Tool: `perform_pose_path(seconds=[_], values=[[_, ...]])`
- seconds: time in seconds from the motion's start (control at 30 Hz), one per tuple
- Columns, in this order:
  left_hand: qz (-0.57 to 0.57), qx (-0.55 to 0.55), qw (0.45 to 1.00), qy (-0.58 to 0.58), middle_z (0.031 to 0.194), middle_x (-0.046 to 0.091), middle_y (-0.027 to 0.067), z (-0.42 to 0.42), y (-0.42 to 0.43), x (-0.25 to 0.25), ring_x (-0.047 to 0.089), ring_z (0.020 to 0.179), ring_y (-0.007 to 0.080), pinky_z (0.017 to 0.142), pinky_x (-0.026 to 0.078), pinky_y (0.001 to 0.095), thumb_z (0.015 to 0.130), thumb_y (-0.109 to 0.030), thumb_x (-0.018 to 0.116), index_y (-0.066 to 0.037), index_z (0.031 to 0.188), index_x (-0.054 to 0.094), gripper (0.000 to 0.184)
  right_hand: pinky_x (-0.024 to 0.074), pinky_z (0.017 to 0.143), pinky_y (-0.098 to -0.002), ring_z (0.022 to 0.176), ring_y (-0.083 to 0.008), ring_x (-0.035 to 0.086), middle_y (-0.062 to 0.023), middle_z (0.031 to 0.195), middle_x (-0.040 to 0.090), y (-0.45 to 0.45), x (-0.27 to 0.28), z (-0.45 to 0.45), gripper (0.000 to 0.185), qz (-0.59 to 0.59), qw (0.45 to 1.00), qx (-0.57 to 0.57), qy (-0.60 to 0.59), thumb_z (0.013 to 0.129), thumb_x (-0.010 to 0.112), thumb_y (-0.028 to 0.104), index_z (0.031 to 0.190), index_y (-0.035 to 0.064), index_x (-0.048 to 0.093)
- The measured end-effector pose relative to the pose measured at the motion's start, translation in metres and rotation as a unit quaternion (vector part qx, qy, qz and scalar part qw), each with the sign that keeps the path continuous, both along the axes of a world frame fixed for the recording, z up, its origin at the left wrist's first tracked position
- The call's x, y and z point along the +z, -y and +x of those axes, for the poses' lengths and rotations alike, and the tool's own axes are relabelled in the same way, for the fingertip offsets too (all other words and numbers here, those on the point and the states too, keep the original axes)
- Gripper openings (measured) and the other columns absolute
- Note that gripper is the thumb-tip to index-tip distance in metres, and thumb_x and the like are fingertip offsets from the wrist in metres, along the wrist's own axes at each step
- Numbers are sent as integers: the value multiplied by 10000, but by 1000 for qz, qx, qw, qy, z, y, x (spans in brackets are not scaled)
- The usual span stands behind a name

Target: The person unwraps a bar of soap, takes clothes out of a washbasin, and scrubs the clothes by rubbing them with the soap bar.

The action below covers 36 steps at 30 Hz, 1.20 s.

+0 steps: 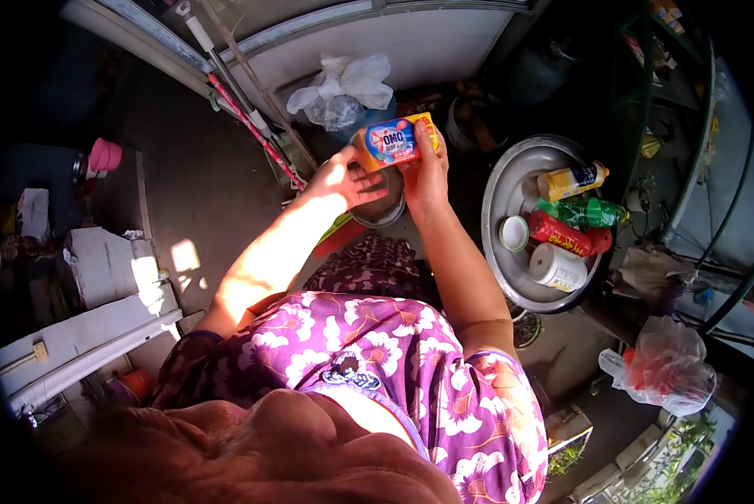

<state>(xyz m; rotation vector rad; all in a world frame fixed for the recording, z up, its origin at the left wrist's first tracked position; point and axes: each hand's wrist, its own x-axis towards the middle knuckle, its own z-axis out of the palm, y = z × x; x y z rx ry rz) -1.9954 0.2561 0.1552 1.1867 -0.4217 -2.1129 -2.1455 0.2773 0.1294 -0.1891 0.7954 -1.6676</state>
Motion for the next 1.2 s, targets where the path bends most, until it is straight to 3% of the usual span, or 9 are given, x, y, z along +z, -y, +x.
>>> perform_pose_path(seconds=[0.2,0.4,0.63,0.7,0.8,0.9,1.0,1.1,1.2], values=[[98,-99,987,-78,956,590,137,10,1,-9,584,843,243,834,529,444,940,-226,532,-27,1026,537,217,478,910,-322,1019,-143,608,-40,1081,624,-6,18,-4,339,-56,993,7,-101,941,625,253,1219,87,526],[-27,-135,986,-99,816,555,105,14,-6,-14,541,687,175,661,515,357,865,-52,524,6,1080,499,224,477,909,-313,1031,-128,601,-32,1108,616,-7,20,1,343,-65,992,-7,-112,952,607,251,1239,86,517],[-94,10,994,58,781,520,42,-12,-16,-11,482,642,118,623,440,263,884,-3,504,-47,1084,521,206,475,933,-384,1032,-179,610,-44,1090,620,-3,8,4,339,-29,999,-2,41,952,597,352,1169,100,531],[-159,18,973,167,793,481,15,-17,-17,-25,451,701,85,636,404,241,916,-10,508,-41,1107,488,194,430,994,-401,1090,-199,585,-40,1149,619,-1,-2,9,408,-22,997,-1,72,955,555,440,1192,109,537],[-426,-2,854,297,733,601,79,-3,-3,-64,580,648,149,602,460,301,890,-83,542,-52,1102,542,214,417,1012,-379,1127,-199,568,-45,1205,610,1,-1,8,460,73,983,41,162,943,544,486,1231,128,542],[-480,-61,817,314,749,605,112,15,8,-72,593,656,165,612,462,319,879,-66,547,-25,1048,557,174,471,967,-396,1150,-224,567,-62,1235,607,-1,-10,8,481,106,970,85,204,947,517,487,1254,119,557],[-477,-158,816,285,809,552,15,23,-3,-8,507,795,52,679,403,222,911,29,478,-2,963,544,90,489,944,-417,1157,-234,562,-58,1248,597,-7,-17,-2,478,105,948,170,249,951,504,490,1266,134,551],[-507,-140,804,277,749,518,-7,24,-10,4,477,710,56,658,411,238,911,27,450,-3,910,544,99,485,950,-432,1166,-244,556,-60,1267,587,-11,-13,-8,494,80,928,272,242,949,493,505,1280,142,546],[-362,-104,924,64,717,475,-28,20,-8,8,433,651,64,638,424,256,924,-8,436,-25,871,536,115,428,1024,-428,1248,-249,500,-73,1363,510,-21,-8,-11,623,32,949,289,125,942,488,532,1414,135,398]])
